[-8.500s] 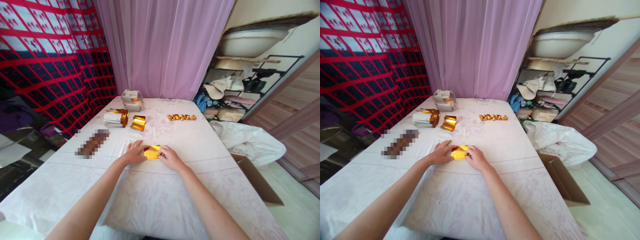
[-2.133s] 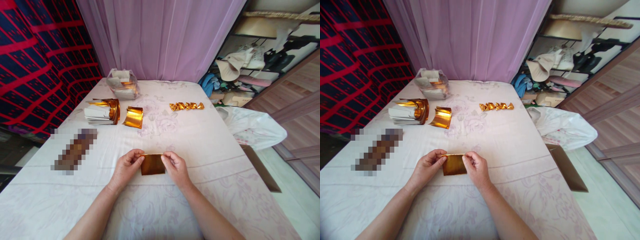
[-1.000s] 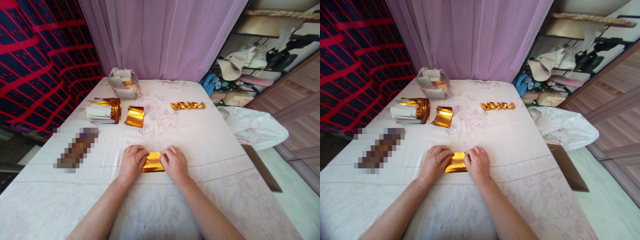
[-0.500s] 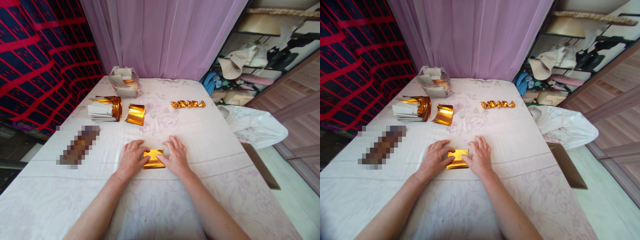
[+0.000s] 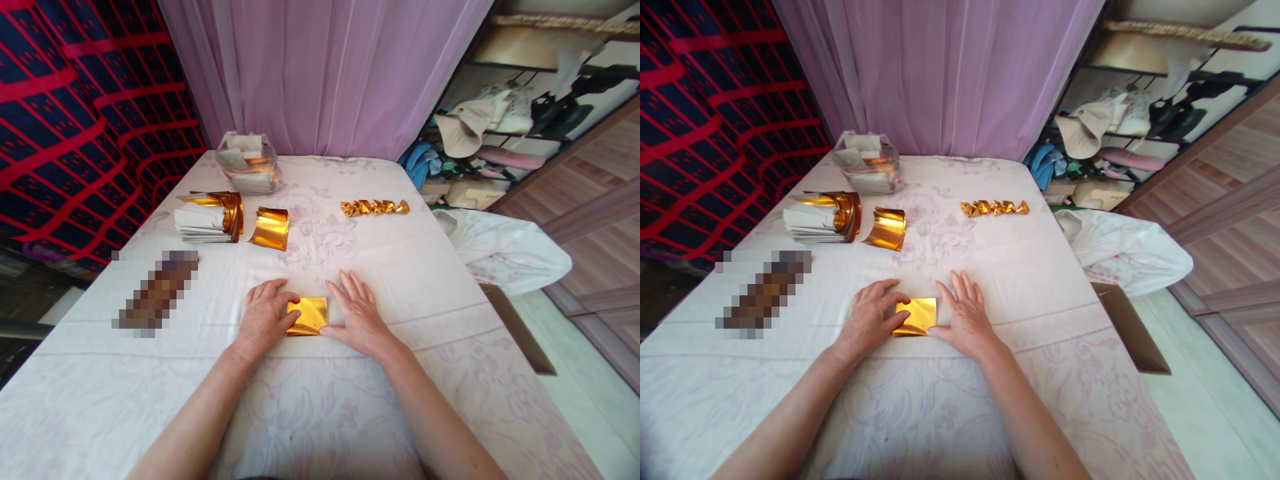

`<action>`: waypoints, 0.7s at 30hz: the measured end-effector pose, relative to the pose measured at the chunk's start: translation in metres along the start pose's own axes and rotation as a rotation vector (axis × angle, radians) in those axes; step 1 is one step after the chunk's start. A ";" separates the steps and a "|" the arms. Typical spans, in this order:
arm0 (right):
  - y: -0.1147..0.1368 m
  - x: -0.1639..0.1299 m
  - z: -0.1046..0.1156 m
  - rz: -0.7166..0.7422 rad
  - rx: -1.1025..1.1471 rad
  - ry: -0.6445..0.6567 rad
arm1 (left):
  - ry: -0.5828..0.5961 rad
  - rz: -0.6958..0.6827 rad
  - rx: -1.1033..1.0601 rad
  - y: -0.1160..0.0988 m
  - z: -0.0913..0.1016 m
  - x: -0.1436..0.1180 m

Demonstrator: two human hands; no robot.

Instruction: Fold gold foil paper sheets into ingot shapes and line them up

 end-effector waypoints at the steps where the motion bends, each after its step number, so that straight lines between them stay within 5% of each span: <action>1: 0.002 -0.001 0.002 0.024 -0.003 -0.010 | -0.003 0.000 -0.004 0.000 0.000 0.000; 8: 0.035 -0.015 0.003 0.337 -0.010 0.036 | -0.008 -0.015 -0.010 0.003 -0.003 -0.001; 21: 0.046 -0.022 -0.017 0.430 -0.021 0.196 | -0.011 -0.018 0.006 0.002 -0.003 -0.001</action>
Point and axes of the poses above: each hand's wrist, its own x-axis towards the middle knuckle, its own z-axis out of the back of the hand, y = z × x, the point moved 6 cm from there along x, towards the middle knuckle, and after that the axes turned 13 degrees about x, right-handed, at the moved point
